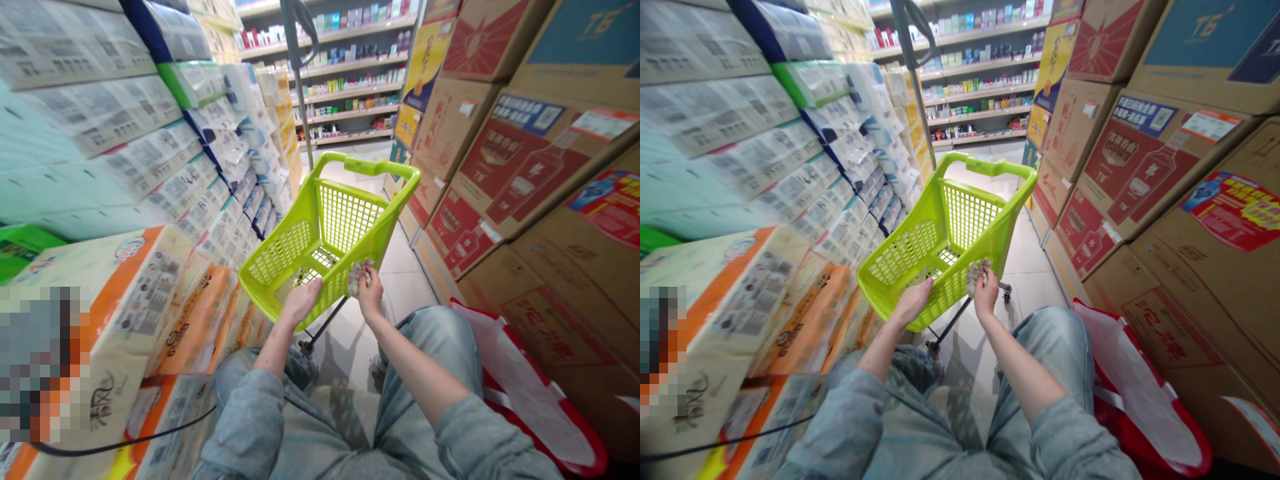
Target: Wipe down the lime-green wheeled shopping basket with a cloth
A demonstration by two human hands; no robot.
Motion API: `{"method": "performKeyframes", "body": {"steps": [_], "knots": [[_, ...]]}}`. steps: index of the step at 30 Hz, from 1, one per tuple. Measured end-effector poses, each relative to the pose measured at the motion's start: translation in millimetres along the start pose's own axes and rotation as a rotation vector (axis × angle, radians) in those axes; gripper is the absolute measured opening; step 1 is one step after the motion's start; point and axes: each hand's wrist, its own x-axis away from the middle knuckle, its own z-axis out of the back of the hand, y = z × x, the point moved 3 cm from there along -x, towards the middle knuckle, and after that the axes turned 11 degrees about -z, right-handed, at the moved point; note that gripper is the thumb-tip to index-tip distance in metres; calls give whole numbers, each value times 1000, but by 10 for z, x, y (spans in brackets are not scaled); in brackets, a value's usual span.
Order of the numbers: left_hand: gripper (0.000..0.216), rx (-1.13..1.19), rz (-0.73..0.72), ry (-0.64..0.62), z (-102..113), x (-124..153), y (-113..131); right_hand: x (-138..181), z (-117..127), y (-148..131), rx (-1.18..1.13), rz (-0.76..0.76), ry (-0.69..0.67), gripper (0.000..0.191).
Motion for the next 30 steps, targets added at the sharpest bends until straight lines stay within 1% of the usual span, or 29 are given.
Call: {"method": "performKeyframes", "body": {"steps": [3,5,7,10,14,18,21,25,28,30], "knots": [[75,-11,-10,-3,0,-8,6,-174,-86,-72,-31,-37,-3,37],[75,-16,-26,-4,-1,-21,14,-184,-145,-77,-28,-38,-41,40],[74,-13,-36,1,-1,-35,21,-145,-176,-49,-13,1,-95,42],[74,0,-34,14,1,-50,24,-121,-152,19,12,55,-152,42],[73,-4,-26,18,-1,-58,20,-254,-111,53,54,33,-214,42],[71,-15,-34,7,-1,-75,34,-415,-162,13,80,-21,-222,42],[70,-27,-33,5,8,-94,60,-464,-196,-14,85,-28,-215,40],[70,-41,-8,-2,9,-108,77,-385,-182,4,81,-30,-184,39],[70,-39,-1,1,1,-106,74,-214,-185,41,51,3,-148,40],[69,-43,-9,9,0,-108,73,-99,-216,64,21,31,-159,40]]}}
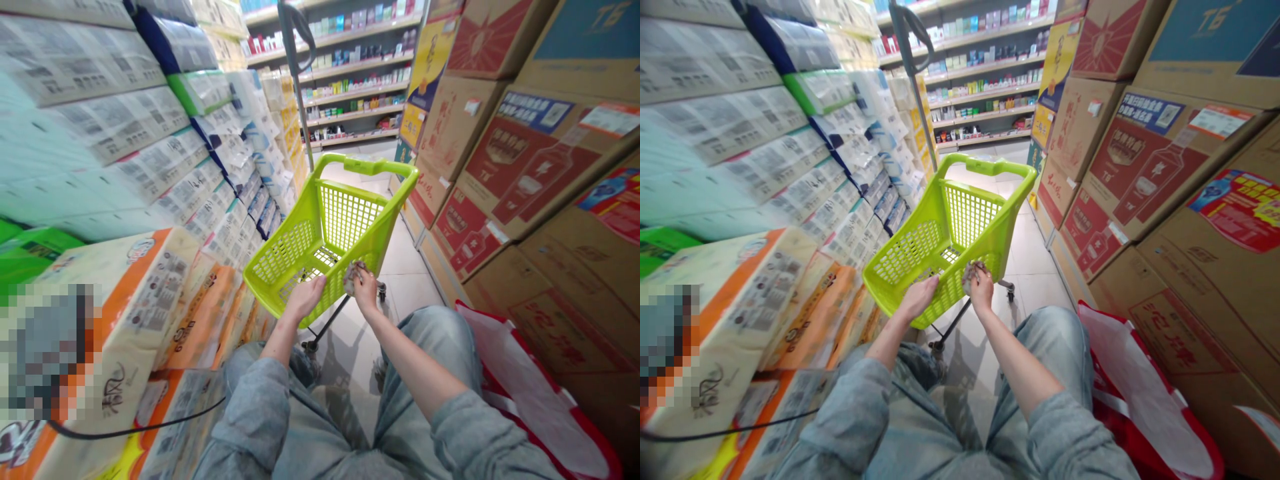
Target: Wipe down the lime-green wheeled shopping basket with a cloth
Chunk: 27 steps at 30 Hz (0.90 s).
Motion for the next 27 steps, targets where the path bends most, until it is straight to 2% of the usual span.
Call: {"method": "performKeyframes", "body": {"steps": [4,11,20,27], "knots": [[67,-27,2,-4,7,-30,7,32,-72,16,-32,-3,-57,42],[64,-22,-1,16,-40,-149,185,-314,57,40,-30,-59,-152,38],[56,-30,-49,18,-260,-301,736,-537,475,189,-60,-75,-85,36],[59,-59,-42,-14,-379,-390,882,-667,681,252,-57,-110,-14,34]]}}
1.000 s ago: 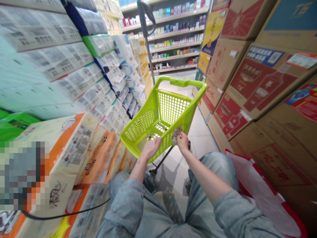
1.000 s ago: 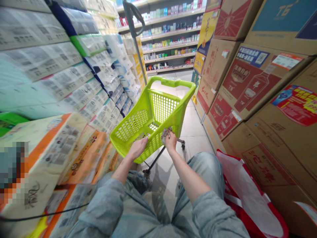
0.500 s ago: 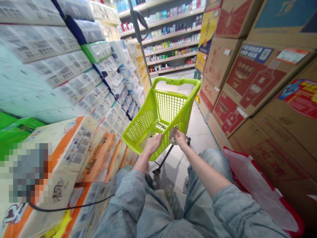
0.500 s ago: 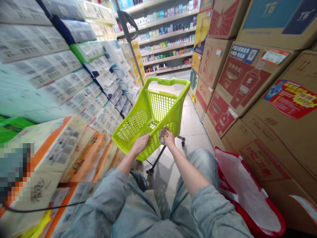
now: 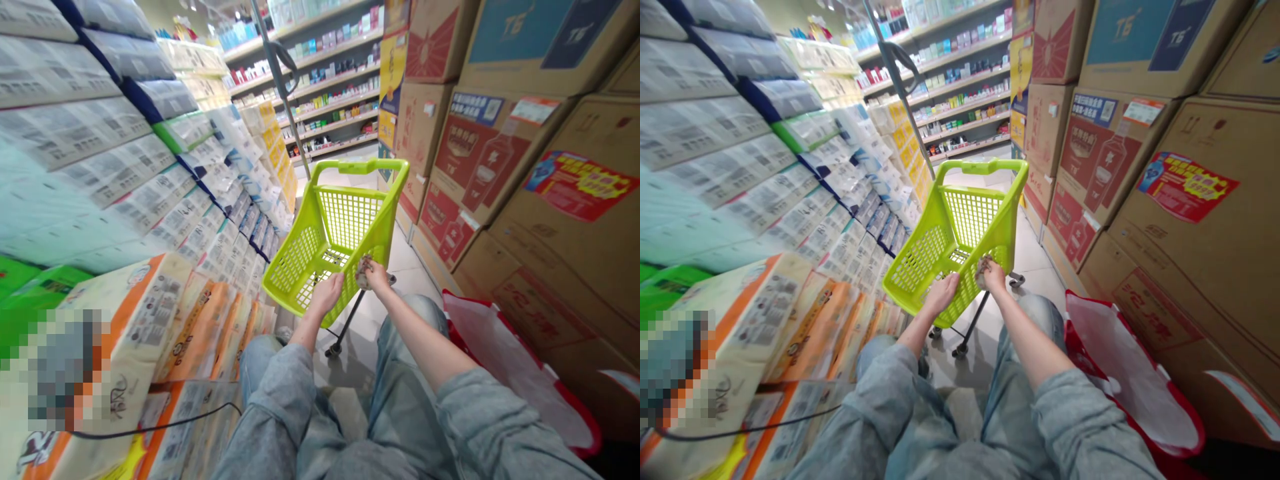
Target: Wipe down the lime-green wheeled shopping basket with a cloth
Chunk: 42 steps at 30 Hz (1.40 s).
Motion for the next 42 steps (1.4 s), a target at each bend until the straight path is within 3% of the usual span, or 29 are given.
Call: {"method": "performKeyframes", "body": {"steps": [7,14,19,26,28,32,35,42], "knots": [[64,66,2,28,-37,-42,44,25,71,-5,26,-23,30,39],[72,103,53,37,-26,-10,-7,581,-161,40,-41,19,81,49],[79,141,88,23,-4,21,-65,877,-276,81,-68,41,48,48],[68,451,11,108,97,93,-159,1025,-194,71,-69,104,-9,43],[66,502,-25,77,120,184,-253,981,-163,18,-76,112,-12,43],[61,279,-20,-114,87,461,-468,859,-173,-91,-69,137,-67,43],[61,93,66,-103,65,591,-543,852,-257,-110,-59,129,-104,39],[60,-46,64,-110,47,539,-447,1075,-366,-81,-55,145,-134,39]]}}
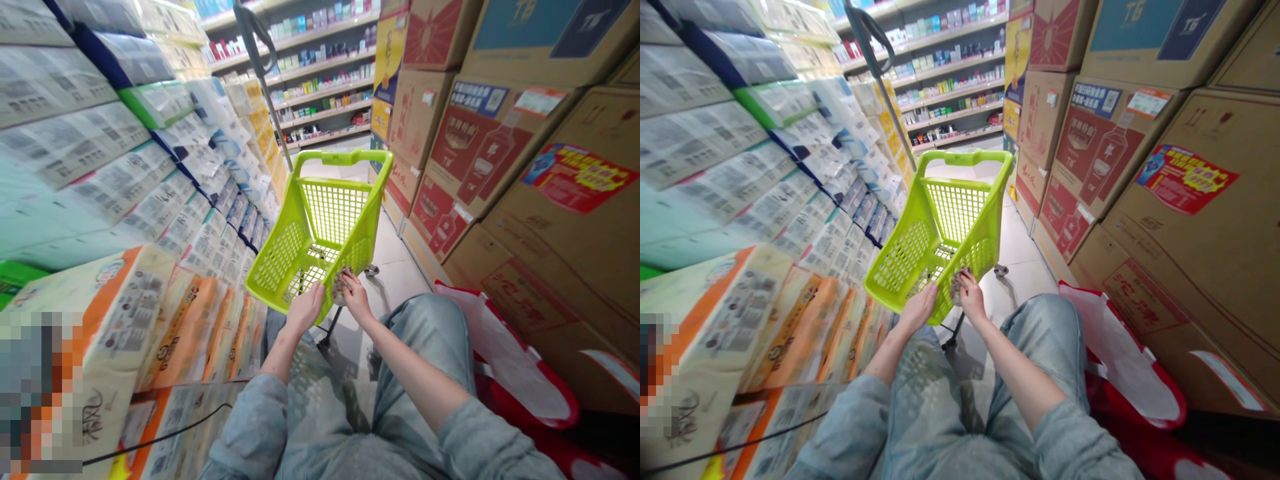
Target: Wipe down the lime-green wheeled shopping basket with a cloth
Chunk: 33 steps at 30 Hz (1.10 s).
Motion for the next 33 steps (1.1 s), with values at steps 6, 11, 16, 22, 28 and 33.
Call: {"method": "performKeyframes", "body": {"steps": [6,11,16,22,28,33], "knots": [[61,-35,-3,-5,31,11,38,-14,30,-45,-26,24,4,41],[61,-58,-13,-11,69,-4,71,-231,-26,-178,11,15,26,40],[60,-56,-7,9,89,-34,62,-61,-56,-137,4,33,5,39],[60,-48,-22,24,78,-39,72,206,-158,118,-62,-43,-25,39],[58,-39,-20,29,85,-53,118,-56,-195,223,-119,-136,83,46],[59,-39,-39,33,85,-89,153,-139,-181,240,-64,-100,110,35]]}}
